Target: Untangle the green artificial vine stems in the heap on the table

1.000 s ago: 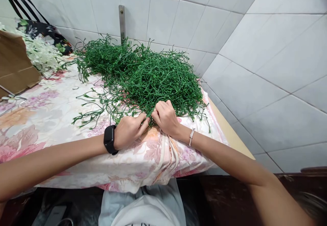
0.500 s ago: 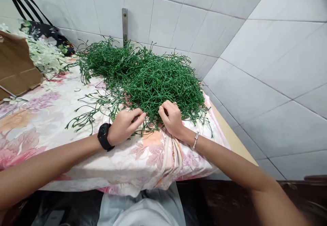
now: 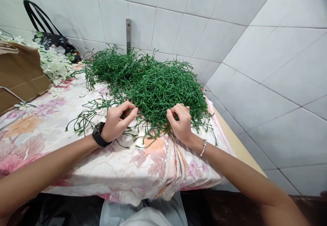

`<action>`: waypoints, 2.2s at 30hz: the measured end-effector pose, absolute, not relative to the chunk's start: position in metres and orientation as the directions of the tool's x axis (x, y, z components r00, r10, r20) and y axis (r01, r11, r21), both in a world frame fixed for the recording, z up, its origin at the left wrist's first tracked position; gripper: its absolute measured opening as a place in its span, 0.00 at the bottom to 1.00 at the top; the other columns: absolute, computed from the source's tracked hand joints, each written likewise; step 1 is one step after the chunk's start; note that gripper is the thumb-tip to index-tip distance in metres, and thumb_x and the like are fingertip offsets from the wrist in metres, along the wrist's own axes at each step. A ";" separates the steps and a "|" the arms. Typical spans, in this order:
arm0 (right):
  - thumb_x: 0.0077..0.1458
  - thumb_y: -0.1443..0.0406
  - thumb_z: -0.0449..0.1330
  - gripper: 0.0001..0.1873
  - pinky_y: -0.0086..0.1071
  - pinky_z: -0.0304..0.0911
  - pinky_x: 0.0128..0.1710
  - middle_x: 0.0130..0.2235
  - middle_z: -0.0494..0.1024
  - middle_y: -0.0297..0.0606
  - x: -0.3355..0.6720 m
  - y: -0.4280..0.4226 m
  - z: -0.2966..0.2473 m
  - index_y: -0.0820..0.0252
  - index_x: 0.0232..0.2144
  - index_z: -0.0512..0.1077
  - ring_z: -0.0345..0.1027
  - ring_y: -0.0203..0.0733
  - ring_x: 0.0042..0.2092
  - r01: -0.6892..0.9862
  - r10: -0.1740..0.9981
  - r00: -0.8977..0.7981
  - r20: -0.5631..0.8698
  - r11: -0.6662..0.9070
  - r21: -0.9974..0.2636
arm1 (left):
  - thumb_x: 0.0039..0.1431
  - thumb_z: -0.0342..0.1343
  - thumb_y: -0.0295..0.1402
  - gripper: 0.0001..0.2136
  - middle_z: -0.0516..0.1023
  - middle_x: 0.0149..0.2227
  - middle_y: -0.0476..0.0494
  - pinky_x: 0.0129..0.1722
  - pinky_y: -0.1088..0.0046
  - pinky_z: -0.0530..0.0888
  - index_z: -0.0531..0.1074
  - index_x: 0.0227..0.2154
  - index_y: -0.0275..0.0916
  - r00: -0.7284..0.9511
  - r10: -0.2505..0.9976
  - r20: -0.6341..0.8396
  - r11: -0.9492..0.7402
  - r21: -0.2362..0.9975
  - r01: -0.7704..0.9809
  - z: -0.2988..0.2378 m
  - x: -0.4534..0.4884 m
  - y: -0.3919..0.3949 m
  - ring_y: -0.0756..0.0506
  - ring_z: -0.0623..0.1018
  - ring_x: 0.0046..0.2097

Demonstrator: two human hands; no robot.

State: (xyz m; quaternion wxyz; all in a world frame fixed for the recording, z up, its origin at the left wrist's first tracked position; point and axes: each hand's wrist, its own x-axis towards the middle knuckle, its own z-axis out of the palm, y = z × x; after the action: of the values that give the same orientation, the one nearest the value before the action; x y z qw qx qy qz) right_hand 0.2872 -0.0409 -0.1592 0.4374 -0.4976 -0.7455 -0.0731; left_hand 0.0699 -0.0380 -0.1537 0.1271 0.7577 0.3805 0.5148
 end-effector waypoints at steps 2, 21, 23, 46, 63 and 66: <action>0.52 0.65 0.50 0.15 0.31 0.47 0.30 0.19 0.56 0.29 0.290 -0.040 -0.159 0.59 0.16 0.53 0.51 0.32 0.25 0.779 0.688 -0.106 0.718 0.506 -0.371 | 0.53 0.49 0.31 0.07 0.60 0.16 0.54 0.18 0.81 0.57 0.65 0.23 0.36 0.179 0.697 0.695 -0.688 0.577 0.441 -0.153 0.070 -0.039 0.56 0.58 0.19; 0.52 0.64 0.50 0.07 0.32 0.50 0.35 0.26 0.67 0.34 0.282 -0.058 -0.148 0.61 0.27 0.65 0.57 0.34 0.31 0.606 0.574 -0.601 0.556 0.781 -0.151 | 0.58 0.46 0.33 0.08 0.72 0.24 0.49 0.24 0.82 0.63 0.67 0.30 0.35 0.556 0.559 0.615 -0.824 0.342 0.452 -0.164 0.081 -0.051 0.55 0.69 0.23; 0.52 0.66 0.50 0.06 0.32 0.50 0.34 0.26 0.67 0.34 0.280 -0.059 -0.150 0.62 0.27 0.65 0.57 0.33 0.31 0.599 0.552 -0.605 0.573 0.790 -0.129 | 0.57 0.47 0.33 0.07 0.71 0.22 0.50 0.23 0.82 0.63 0.67 0.30 0.35 0.571 0.519 0.636 -0.847 0.291 0.446 -0.165 0.082 -0.052 0.56 0.68 0.22; 0.53 0.67 0.47 0.14 0.34 0.44 0.30 0.20 0.57 0.34 0.273 -0.062 -0.149 0.60 0.17 0.59 0.48 0.37 0.28 0.742 0.423 -0.616 0.664 0.596 0.308 | 0.61 0.40 0.32 0.13 0.57 0.17 0.54 0.20 0.77 0.54 0.59 0.21 0.36 0.647 0.482 0.591 -0.855 0.157 0.494 -0.163 0.092 -0.060 0.55 0.58 0.19; 0.50 0.67 0.49 0.12 0.33 0.47 0.31 0.19 0.59 0.31 0.330 -0.017 -0.140 0.59 0.17 0.56 0.52 0.33 0.25 0.871 0.566 -0.215 0.796 0.480 -0.106 | 0.59 0.43 0.30 0.11 0.57 0.15 0.55 0.21 0.77 0.56 0.61 0.21 0.36 0.537 0.528 0.658 -0.808 0.196 0.555 -0.168 0.075 -0.057 0.55 0.58 0.18; 0.51 0.66 0.50 0.12 0.32 0.49 0.32 0.20 0.61 0.31 0.321 -0.025 -0.138 0.59 0.18 0.58 0.54 0.32 0.25 0.843 0.591 -0.178 0.786 0.504 -0.188 | 0.59 0.44 0.30 0.11 0.58 0.16 0.54 0.21 0.77 0.56 0.63 0.23 0.36 0.546 0.542 0.639 -0.810 0.224 0.542 -0.167 0.076 -0.056 0.55 0.59 0.19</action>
State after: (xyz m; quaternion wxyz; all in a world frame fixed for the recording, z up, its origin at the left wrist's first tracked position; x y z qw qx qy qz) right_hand 0.3206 -0.0253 -0.1378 0.4294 -0.4761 -0.7533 -0.1466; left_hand 0.0756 -0.0561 -0.1665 0.0002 0.8792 0.3083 0.3633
